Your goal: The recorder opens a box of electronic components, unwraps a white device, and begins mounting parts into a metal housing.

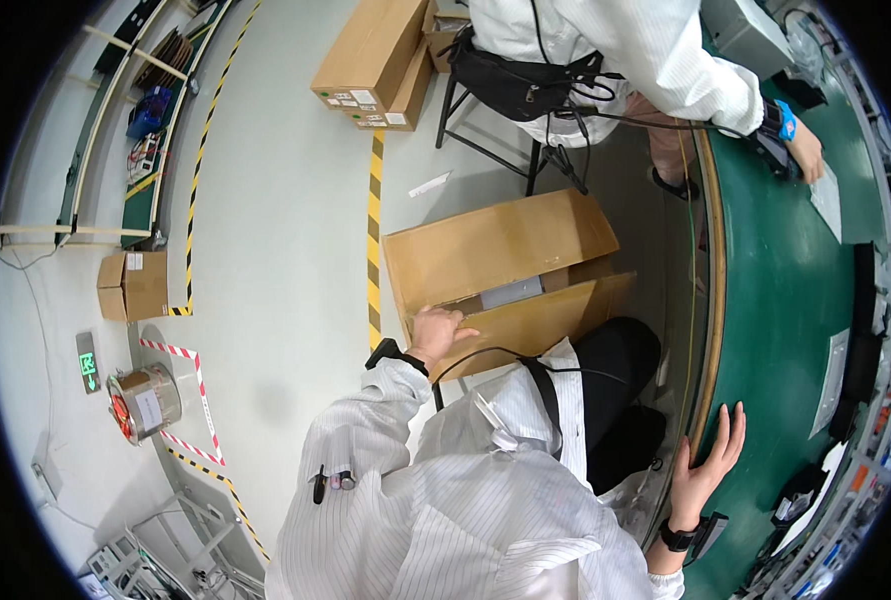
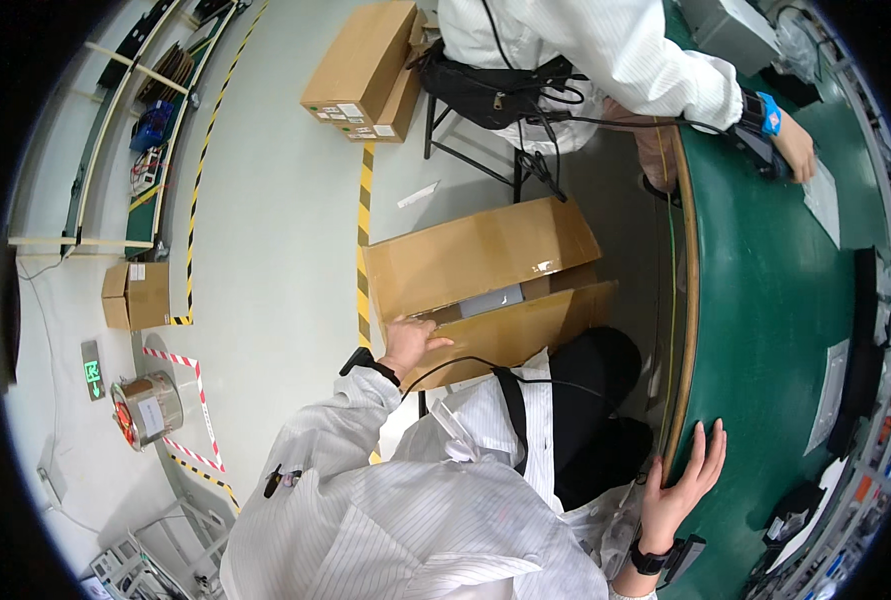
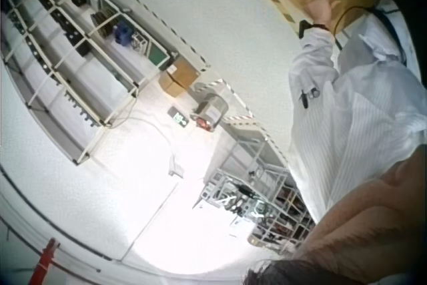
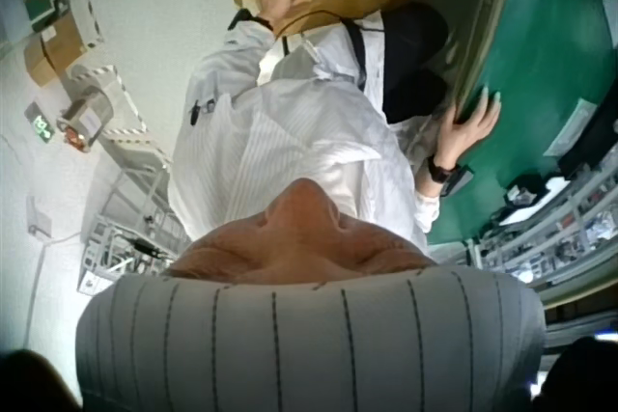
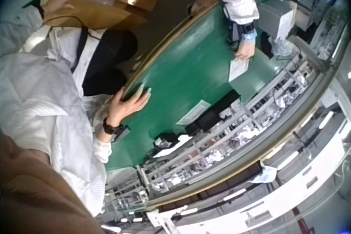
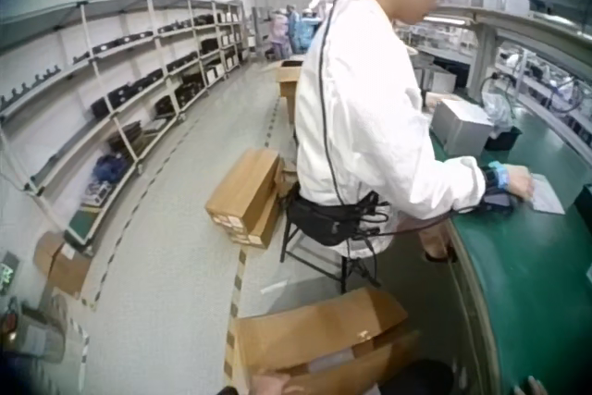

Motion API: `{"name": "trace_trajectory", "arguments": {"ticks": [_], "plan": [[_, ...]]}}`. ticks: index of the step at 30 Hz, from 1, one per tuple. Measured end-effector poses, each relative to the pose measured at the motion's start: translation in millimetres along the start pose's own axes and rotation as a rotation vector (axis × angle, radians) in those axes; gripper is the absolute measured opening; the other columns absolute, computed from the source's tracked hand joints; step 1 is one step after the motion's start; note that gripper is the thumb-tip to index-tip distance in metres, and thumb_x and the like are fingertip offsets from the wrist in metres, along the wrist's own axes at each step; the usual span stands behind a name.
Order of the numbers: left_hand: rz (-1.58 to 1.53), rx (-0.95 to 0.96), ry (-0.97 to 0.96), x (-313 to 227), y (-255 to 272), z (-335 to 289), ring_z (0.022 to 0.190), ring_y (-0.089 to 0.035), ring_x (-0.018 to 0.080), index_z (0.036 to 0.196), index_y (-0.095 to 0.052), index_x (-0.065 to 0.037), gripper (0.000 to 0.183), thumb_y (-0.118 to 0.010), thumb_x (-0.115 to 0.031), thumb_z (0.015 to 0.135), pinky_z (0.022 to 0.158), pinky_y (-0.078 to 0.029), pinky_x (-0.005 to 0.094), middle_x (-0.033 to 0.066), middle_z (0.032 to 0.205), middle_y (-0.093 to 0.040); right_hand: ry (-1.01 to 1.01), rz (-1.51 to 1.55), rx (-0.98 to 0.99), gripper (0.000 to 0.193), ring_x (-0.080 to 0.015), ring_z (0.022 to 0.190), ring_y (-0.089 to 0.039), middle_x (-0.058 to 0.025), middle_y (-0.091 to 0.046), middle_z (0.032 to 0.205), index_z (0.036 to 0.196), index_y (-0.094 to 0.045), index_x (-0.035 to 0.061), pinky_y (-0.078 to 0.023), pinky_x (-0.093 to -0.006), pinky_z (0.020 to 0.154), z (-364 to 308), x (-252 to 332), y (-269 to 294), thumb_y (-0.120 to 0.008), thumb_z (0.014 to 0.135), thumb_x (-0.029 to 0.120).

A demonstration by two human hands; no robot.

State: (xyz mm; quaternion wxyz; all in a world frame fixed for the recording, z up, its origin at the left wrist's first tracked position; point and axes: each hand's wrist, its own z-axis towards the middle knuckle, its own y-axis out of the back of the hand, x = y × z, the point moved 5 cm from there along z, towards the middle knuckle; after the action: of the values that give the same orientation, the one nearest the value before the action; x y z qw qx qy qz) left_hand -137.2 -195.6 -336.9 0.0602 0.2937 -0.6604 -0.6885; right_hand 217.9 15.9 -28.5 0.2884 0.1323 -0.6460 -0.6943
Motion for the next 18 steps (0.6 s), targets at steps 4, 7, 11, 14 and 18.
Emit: {"name": "trace_trajectory", "arguments": {"ticks": [4, 7, 11, 14, 18], "plan": [[-0.003, -0.127, 0.177, 3.0, -1.9, -8.0, 0.079, -0.060, 0.0238, 0.076, -0.064, -0.012, 0.046, -0.073, -0.057, 0.070, 0.080, -0.041, 0.0404, 0.0030, 0.070, -0.063, -0.024, 0.008, 0.000, 0.072, -0.0389, 0.140, -0.031, -0.0169, -0.035, 0.152, 0.143, -0.044, 0.0076, -0.024, -0.0500, 0.115, 5.9, 14.6, 0.0, -0.066, 0.076, -0.002], [-0.070, -0.131, 0.284, 22.7, -16.7, -25.1, 0.097, -0.055, 0.0248, 0.085, -0.067, -0.011, 0.044, -0.074, -0.053, 0.072, 0.085, -0.039, 0.0428, 0.0035, 0.086, -0.065, 0.036, 0.027, 0.012, 0.071, -0.0383, 0.138, -0.033, -0.0170, -0.037, 0.150, 0.144, -0.043, 0.0078, -0.026, -0.0490, 0.114, 23.5, 32.5, -7.3, -0.064, 0.078, -0.003], [-0.467, -0.380, 0.537, 45.3, -30.9, -35.7, 0.108, -0.052, 0.0304, 0.093, -0.069, -0.009, 0.031, -0.071, -0.039, 0.085, 0.099, -0.035, 0.0444, 0.0095, 0.108, -0.062, 0.050, 0.010, -0.008, 0.069, -0.0376, 0.137, -0.034, -0.0167, -0.037, 0.150, 0.144, -0.043, 0.0076, -0.027, -0.0481, 0.113, 34.8, 31.0, -11.9, -0.064, 0.078, -0.003], [-0.359, -0.827, 0.782, 90.4, -43.7, -59.2, 0.107, -0.053, 0.0332, 0.102, -0.066, -0.006, 0.032, -0.068, -0.035, 0.088, 0.101, -0.036, 0.0469, 0.0137, 0.113, -0.059, 0.076, -0.028, -0.037, 0.067, -0.0369, 0.137, -0.035, -0.0166, -0.038, 0.150, 0.143, -0.044, 0.0071, -0.028, -0.0475, 0.112, 31.3, 31.6, -11.4, -0.063, 0.079, -0.003], [-0.775, -0.451, 1.229, 169.4, -105.8, -76.1, 0.102, -0.057, 0.0372, 0.117, -0.057, -0.001, 0.053, -0.072, -0.037, 0.082, 0.095, -0.043, 0.0461, 0.0192, 0.105, -0.063, 0.080, -0.008, -0.055, 0.065, -0.0367, 0.136, -0.037, -0.0165, -0.040, 0.149, 0.142, -0.046, 0.0066, -0.028, -0.0475, 0.112, 35.3, 35.9, -10.5, -0.062, 0.080, -0.002]]}}
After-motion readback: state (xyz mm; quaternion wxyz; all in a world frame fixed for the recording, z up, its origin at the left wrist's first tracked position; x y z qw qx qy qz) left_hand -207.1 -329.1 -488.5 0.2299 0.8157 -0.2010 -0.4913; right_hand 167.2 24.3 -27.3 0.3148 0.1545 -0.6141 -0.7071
